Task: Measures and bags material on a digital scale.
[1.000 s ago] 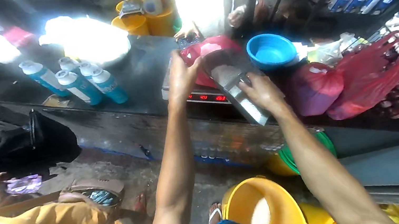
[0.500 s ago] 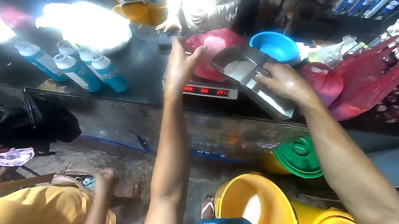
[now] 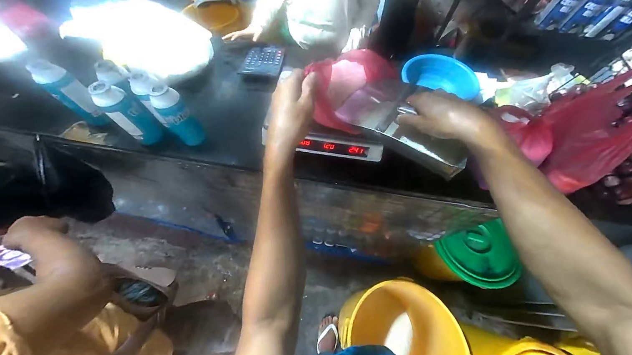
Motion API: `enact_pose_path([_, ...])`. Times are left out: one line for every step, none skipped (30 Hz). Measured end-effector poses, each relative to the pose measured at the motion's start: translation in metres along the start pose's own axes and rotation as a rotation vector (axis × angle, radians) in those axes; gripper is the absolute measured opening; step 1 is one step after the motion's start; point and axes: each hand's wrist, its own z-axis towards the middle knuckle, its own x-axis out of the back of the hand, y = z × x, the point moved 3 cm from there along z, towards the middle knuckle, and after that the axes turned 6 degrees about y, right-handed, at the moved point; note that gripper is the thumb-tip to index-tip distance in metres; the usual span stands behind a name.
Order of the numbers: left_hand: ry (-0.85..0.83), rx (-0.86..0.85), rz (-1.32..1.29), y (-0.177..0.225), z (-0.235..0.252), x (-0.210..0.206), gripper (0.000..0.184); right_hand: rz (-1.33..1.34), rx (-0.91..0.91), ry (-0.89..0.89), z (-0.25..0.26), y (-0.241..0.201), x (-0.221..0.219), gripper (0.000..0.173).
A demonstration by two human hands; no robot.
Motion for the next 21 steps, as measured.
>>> enact_pose_path([-0.013,-0.008,0.012,0.001,0.000,0.000,0.039,-0.004,-0.003,-0.014,0.003,-0.003,0.001,0.042])
enact_pose_path([-0.022,-0.012,0.012,0.001,0.000,0.000,0.039,-0.004,-0.006,-0.024,0.007,-0.006,0.001,0.042])
enact_pose_path([-0.022,-0.012,0.008,0.002,-0.001,-0.001,0.039,-0.001,-0.007,-0.028,0.010,-0.007,0.000,0.042])
enact_pose_path([-0.020,-0.010,0.001,0.002,0.000,-0.001,0.039,0.005,-0.005,-0.026,0.012,-0.008,-0.002,0.042])
enact_pose_path([-0.017,-0.009,-0.003,0.003,0.000,-0.001,0.039,0.021,-0.009,-0.024,0.014,-0.009,-0.003,0.042])
enact_pose_path([-0.015,-0.011,0.000,0.004,0.002,-0.001,0.039,0.039,-0.012,-0.015,0.015,-0.011,-0.004,0.042])
enact_pose_path([-0.015,-0.015,0.005,0.005,0.003,-0.001,0.040,0.058,-0.014,-0.004,0.016,-0.011,-0.005,0.042])
enact_pose_path([-0.017,-0.011,0.010,0.005,0.003,0.000,0.040,0.074,-0.016,0.011,0.017,-0.011,-0.008,0.041])
enact_pose_path([-0.012,-0.001,0.012,0.004,0.002,-0.001,0.040,0.084,-0.018,0.020,0.018,-0.010,-0.012,0.042])
enact_pose_path([-0.004,0.011,0.010,0.004,0.000,-0.001,0.040,0.094,-0.021,0.034,0.019,-0.009,-0.015,0.043])
enact_pose_path([0.004,0.021,0.006,0.003,0.000,-0.002,0.040,0.111,-0.023,0.061,0.019,-0.007,-0.019,0.043])
enact_pose_path([0.011,0.027,-0.001,0.004,0.000,-0.001,0.040,0.137,-0.026,0.094,0.017,-0.005,-0.022,0.043])
enact_pose_path([0.013,0.035,-0.011,0.005,0.000,-0.001,0.041,0.179,-0.033,0.139,0.012,-0.003,-0.026,0.042])
enact_pose_path([0.018,0.045,-0.021,0.006,-0.002,-0.001,0.041,0.226,-0.048,0.187,0.006,0.000,-0.032,0.042])
enact_pose_path([0.025,0.058,-0.025,0.006,-0.004,0.000,0.040,0.278,-0.076,0.200,0.002,0.003,-0.038,0.041])
enact_pose_path([0.028,0.067,-0.023,0.008,-0.005,0.001,0.040,0.327,-0.109,0.202,-0.002,0.004,-0.042,0.042])
enact_pose_path([0.030,0.073,-0.010,0.009,-0.006,0.002,0.039,0.359,-0.140,0.212,-0.007,0.005,-0.047,0.042])
enact_pose_path([0.026,0.085,0.006,0.010,-0.007,0.002,0.039,0.381,-0.173,0.226,-0.013,0.007,-0.053,0.043])
enact_pose_path([0.021,0.094,0.019,0.010,-0.008,0.002,0.039,0.394,-0.205,0.249,-0.020,0.008,-0.060,0.043])
enact_pose_path([0.014,0.101,0.025,0.009,-0.008,0.002,0.039,0.401,-0.242,0.265,-0.027,0.006,-0.064,0.043])
enact_pose_path([0.008,0.107,0.029,0.007,-0.008,0.001,0.040,0.400,-0.269,0.274,-0.033,0.004,-0.065,0.042])
